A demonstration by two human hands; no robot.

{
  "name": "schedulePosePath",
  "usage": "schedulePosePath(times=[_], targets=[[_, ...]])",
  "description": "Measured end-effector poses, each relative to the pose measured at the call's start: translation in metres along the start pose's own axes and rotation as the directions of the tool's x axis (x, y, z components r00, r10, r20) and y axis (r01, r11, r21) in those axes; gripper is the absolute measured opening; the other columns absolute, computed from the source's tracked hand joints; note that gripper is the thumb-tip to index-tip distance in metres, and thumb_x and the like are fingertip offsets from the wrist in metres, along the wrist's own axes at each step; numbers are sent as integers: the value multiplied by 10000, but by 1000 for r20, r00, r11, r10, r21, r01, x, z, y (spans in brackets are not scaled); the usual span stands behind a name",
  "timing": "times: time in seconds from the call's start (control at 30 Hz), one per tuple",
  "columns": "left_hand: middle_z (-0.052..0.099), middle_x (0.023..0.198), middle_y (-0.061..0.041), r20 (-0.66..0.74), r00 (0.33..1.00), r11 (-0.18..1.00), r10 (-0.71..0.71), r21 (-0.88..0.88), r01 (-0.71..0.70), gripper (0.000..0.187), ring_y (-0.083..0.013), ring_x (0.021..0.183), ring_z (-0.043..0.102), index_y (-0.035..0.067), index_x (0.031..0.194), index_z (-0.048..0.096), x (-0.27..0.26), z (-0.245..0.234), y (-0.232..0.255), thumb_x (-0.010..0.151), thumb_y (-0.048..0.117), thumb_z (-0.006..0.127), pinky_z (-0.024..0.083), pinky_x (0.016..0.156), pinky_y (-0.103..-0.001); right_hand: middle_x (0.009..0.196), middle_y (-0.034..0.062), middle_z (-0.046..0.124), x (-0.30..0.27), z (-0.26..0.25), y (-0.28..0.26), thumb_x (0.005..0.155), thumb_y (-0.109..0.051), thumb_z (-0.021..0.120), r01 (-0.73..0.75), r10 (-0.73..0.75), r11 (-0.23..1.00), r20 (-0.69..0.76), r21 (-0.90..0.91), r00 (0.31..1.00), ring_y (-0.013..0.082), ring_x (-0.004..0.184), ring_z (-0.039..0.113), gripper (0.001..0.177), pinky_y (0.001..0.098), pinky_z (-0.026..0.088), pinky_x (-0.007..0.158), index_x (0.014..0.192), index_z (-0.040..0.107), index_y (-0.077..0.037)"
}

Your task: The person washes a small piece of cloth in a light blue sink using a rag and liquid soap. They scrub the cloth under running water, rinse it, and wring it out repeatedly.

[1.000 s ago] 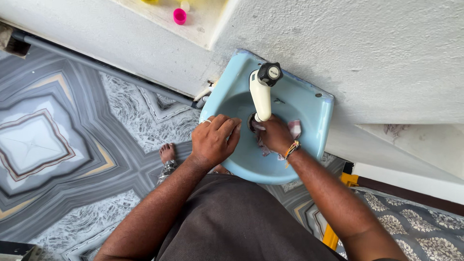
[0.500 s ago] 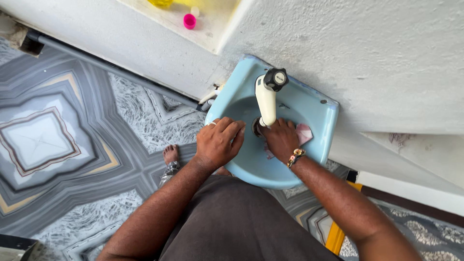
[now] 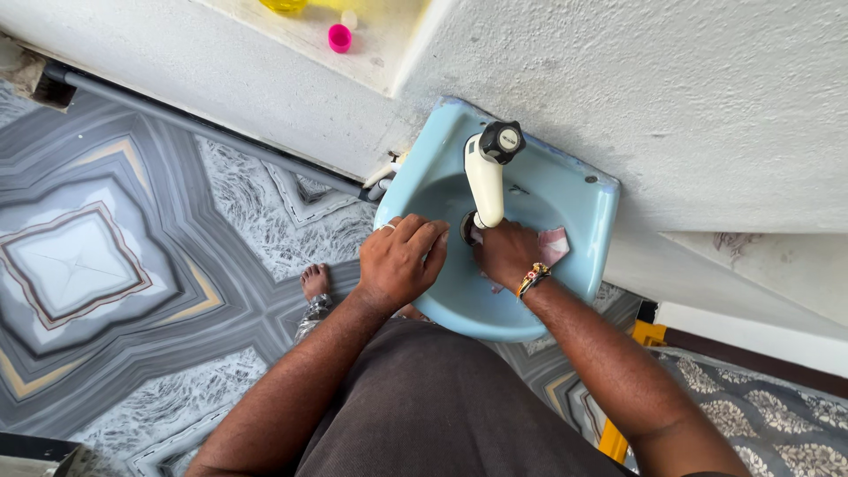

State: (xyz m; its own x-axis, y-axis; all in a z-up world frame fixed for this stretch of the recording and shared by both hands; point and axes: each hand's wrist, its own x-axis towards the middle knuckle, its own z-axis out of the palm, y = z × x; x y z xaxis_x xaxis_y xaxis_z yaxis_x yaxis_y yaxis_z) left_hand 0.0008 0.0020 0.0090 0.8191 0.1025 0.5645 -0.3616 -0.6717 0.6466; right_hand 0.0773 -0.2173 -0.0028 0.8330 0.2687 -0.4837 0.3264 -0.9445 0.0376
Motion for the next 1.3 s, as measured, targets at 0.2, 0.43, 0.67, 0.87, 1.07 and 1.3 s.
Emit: schedulePosePath(times=[0.2,0.43,0.67,0.87,1.07,1.3], targets=[[641,864,28,-9,1000,1000,4,-17,-5,115,-109,666,611,157,1011,710,1,-3,1,921,137,778,474,557,-294,900,172,775,39,40,36,898,-269,692,-239,168,842,186,484,968,289,857,758,249,416,584,793,1011,744,-53],[639,847,28,3,1000,1000,13,1,-13,102,-110,658,607,156,995,708,2,-2,2,922,146,779,468,548,-295,990,103,783,33,54,65,867,-147,653,-201,28,391,206,898,978,217,925,755,324,368,578,857,1169,717,-52],[639,845,31,8,1000,1000,1,11,-1,102,-100,647,598,157,1007,717,2,-1,4,926,143,777,468,542,-287,960,209,738,6,20,1,895,-213,709,-84,155,939,-192,335,969,412,905,713,231,510,569,772,1063,696,-54],[640,855,33,3,1000,1000,0,20,0,90,-106,658,607,161,996,709,2,-2,5,931,146,769,480,557,-290,1057,198,709,-3,9,2,802,-161,734,42,-8,961,-124,274,992,401,983,693,269,504,556,827,1056,700,-79],[636,845,29,7,1000,1000,3,15,-3,85,-113,656,611,158,994,712,2,-2,5,932,142,768,485,558,-294,1123,143,720,1,3,31,802,-61,673,341,-321,929,-141,144,936,353,1020,690,338,486,546,875,1111,755,-169],[645,849,23,20,1000,1000,1,15,-1,90,-113,638,607,153,992,715,5,-5,6,924,131,769,483,545,-288,1037,88,670,-3,-24,20,861,-148,702,224,-242,948,-56,-227,969,290,1017,660,161,486,520,823,958,782,-249]])
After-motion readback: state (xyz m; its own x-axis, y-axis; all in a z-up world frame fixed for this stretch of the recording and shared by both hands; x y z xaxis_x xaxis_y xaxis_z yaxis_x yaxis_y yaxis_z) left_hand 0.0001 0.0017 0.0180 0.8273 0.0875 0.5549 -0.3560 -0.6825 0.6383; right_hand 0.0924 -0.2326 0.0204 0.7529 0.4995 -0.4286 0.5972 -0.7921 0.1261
